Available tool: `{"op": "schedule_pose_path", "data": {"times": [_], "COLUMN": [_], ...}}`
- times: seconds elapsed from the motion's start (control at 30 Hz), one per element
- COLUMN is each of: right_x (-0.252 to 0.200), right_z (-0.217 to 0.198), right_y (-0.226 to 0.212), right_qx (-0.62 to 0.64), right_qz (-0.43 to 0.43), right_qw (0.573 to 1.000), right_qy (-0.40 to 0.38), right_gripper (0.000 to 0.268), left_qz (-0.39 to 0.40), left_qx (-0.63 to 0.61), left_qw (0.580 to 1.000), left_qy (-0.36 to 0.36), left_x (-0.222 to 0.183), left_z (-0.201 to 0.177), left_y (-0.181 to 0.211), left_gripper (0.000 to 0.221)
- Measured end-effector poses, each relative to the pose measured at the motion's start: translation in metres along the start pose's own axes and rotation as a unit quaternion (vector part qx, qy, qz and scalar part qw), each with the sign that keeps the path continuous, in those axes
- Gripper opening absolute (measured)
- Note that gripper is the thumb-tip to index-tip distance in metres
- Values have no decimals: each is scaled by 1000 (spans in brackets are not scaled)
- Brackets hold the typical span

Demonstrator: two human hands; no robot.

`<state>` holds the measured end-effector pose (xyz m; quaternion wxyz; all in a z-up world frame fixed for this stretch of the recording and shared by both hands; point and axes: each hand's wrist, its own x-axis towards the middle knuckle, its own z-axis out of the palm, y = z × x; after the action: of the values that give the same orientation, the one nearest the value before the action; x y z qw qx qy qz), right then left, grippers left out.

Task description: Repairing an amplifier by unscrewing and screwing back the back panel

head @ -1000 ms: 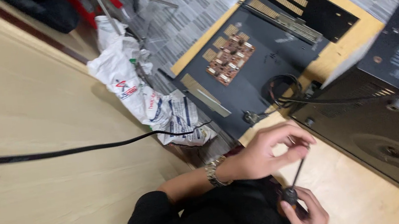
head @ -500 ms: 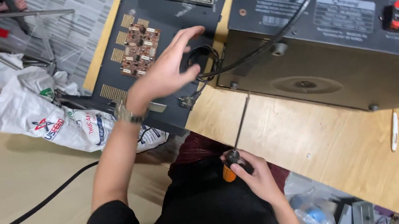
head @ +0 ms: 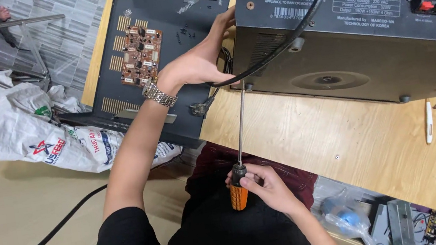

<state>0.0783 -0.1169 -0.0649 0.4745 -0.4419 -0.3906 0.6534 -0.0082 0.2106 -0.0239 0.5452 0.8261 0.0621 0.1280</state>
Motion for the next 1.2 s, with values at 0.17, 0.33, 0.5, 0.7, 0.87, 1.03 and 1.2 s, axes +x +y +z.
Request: {"op": "schedule_pose_path", "data": {"times": [0.17,0.33,0.5,0.7,0.87,1.03,1.2], "right_x": [3,4,5,6,7,5,3], "right_z": [2,2,4,5,6,8,16], "right_y": [-3,-1,-2,-4,-6,-5,-8], "right_qx": [6,10,26,39,58,137,260], "right_qz": [5,19,23,29,39,53,51], "right_qw": [1000,1000,999,999,997,989,964], "right_qy": [5,9,14,23,20,4,-18], "right_gripper": [35,34,34,35,37,40,53], "left_qz": [26,16,37,23,21,-1,3], "left_qx": [-38,-23,-6,-3,-7,-1,0], "left_qw": [999,999,998,999,998,999,999], "left_qy": [27,36,44,44,50,46,48], "left_x": [3,4,5,4,4,4,3], "left_z": [1,2,1,0,1,0,1], "left_y": [2,-1,-1,0,-6,0,-3], "left_gripper": [114,113,112,108,110,116,115]}}
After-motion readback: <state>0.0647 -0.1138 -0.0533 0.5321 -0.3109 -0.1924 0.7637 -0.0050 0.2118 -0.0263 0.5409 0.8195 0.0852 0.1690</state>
